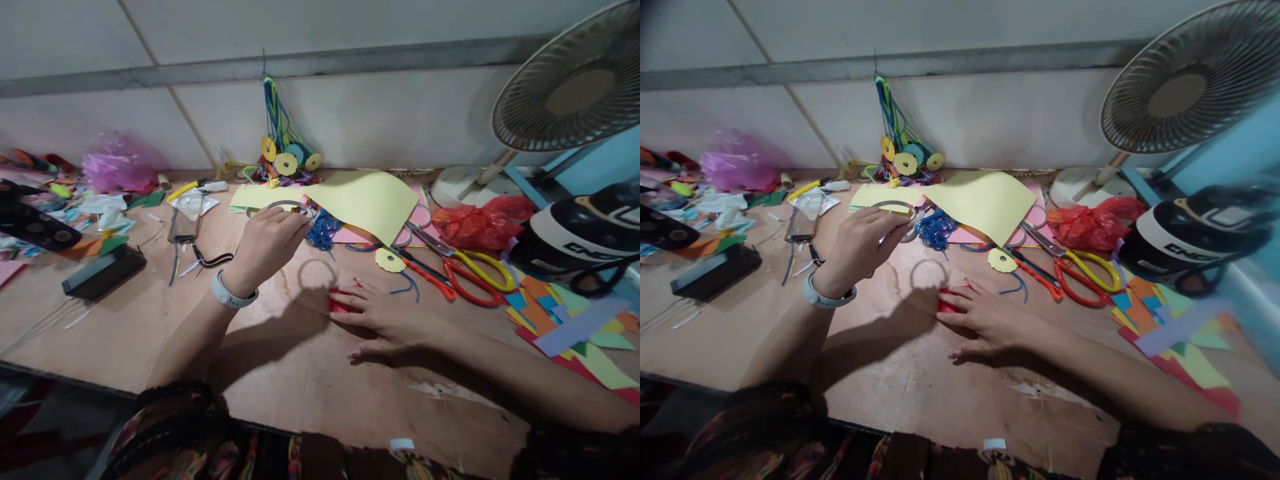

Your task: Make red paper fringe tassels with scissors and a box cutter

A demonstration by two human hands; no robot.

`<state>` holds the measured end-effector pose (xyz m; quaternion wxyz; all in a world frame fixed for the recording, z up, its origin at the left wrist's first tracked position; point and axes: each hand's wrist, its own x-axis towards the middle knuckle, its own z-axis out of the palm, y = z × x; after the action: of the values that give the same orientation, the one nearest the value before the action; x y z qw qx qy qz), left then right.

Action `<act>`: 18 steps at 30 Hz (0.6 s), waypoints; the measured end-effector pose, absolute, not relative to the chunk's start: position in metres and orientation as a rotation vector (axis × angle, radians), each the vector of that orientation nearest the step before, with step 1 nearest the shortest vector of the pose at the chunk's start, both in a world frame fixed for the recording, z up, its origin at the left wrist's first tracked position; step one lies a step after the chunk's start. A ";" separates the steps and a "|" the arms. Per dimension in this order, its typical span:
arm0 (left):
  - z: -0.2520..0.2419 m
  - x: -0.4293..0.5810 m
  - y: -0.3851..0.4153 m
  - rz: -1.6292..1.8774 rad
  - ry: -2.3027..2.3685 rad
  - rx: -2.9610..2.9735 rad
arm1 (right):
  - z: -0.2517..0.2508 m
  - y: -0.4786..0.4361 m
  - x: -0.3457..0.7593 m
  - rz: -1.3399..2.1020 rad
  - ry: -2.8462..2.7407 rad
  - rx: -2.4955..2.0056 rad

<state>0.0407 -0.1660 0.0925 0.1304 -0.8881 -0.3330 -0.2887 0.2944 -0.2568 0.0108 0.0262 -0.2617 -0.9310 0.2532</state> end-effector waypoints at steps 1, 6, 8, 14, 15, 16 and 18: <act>0.092 0.041 -0.166 -0.834 -0.958 -2.604 | 0.011 -0.259 0.298 0.785 -2.879 -0.799; 0.086 0.049 -0.169 -0.850 -0.907 -2.723 | 0.011 -0.262 0.314 0.581 -2.710 -0.793; 0.080 0.055 -0.170 -0.883 -0.885 -2.768 | 0.011 -0.258 0.324 0.455 -2.521 -0.911; 0.057 0.071 -0.172 -0.982 -0.826 -2.939 | 0.029 -0.239 0.375 0.252 -2.264 -1.560; 0.055 0.073 -0.173 -1.025 -0.849 -2.971 | 0.035 -0.238 0.384 0.226 -2.333 -1.755; 0.053 0.074 -0.173 -1.081 -0.882 -3.015 | 0.041 -0.237 0.394 0.208 -2.415 -2.014; 0.052 0.077 -0.175 -1.228 -0.994 -3.142 | 0.050 -0.239 0.411 0.159 -2.370 -2.461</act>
<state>0.0771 -0.1750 0.0520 -0.1866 -0.8777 -0.2777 -0.3431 0.4112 -0.2386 0.0498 -0.1388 -0.7125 -0.6863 0.0460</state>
